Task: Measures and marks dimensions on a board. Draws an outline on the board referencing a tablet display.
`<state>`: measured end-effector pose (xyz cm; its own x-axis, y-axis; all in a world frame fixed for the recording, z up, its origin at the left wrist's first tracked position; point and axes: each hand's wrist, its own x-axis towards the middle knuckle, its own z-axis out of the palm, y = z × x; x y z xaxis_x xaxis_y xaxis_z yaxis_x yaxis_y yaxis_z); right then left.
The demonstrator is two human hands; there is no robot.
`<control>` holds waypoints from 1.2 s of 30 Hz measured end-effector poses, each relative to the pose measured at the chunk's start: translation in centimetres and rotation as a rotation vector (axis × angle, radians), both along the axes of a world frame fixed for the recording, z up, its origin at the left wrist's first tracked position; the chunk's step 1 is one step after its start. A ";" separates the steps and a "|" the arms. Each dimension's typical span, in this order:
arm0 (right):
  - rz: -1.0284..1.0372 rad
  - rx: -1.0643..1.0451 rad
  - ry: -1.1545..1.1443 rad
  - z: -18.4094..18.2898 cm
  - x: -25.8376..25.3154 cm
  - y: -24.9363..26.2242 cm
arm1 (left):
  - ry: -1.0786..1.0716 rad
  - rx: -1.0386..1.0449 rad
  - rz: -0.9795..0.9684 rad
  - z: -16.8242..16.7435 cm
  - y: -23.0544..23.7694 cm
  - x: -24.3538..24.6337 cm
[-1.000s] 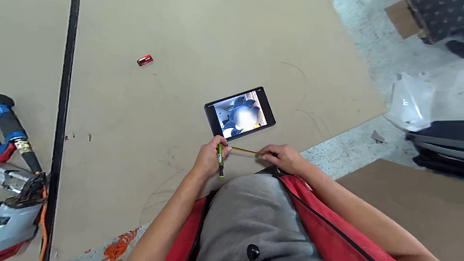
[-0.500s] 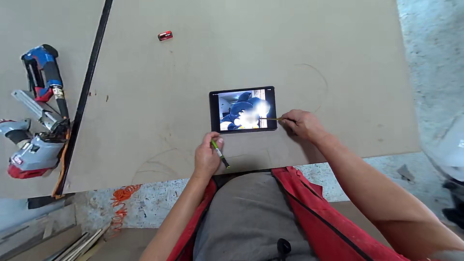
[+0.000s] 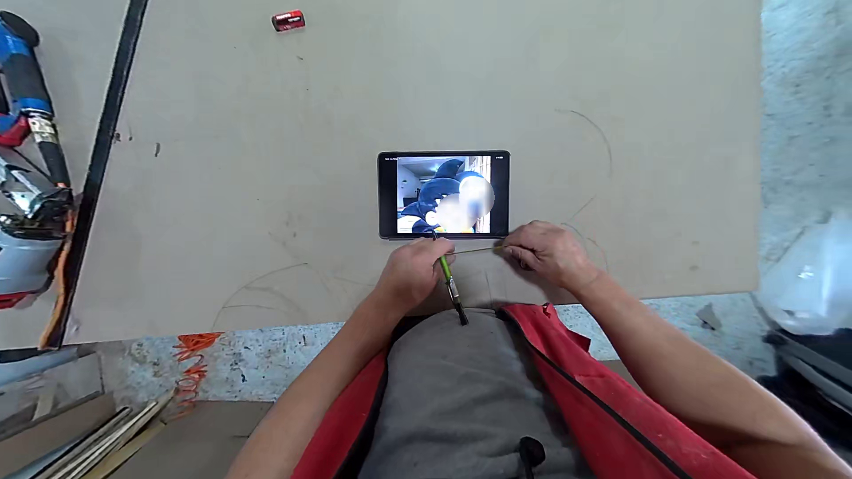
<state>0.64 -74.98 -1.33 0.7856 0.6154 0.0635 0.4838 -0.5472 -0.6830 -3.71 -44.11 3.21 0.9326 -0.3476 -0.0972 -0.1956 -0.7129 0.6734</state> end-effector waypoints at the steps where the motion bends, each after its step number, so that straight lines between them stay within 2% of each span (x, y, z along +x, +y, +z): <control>1: -0.012 -0.005 0.014 0.1 0.1 -0.1 | -0.013 0.016 -0.008 -0.1 -0.3 0.3; 9: -0.103 -0.173 0.048 0.0 3.4 -1.8 | -0.109 0.032 0.202 -1.4 0.4 2.3; 13: -0.095 -0.212 0.040 -0.5 5.2 -2.5 | -0.123 0.013 0.400 -2.0 3.9 -0.3; 17: -0.063 -0.213 -0.009 -0.8 6.0 -2.4 | 0.023 0.237 0.511 -4.9 9.4 -4.9; 20: -0.055 -0.211 -0.051 -0.9 6.0 -1.8 | 0.026 0.345 0.499 -7.5 11.8 -8.0; 23: -0.062 -0.215 -0.060 -0.8 5.6 -1.4 | -0.044 0.354 0.481 -8.8 12.3 -8.9; 36: -0.060 -0.213 -0.058 -1.0 5.5 -1.1 | -0.218 0.312 0.499 -10.1 12.4 -9.4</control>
<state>6.12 -76.09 -2.28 0.8198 0.5723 -0.0166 0.4815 -0.7049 -0.5209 -13.11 -31.74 -6.89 0.9851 0.1484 0.0864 0.1021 -0.9105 0.4006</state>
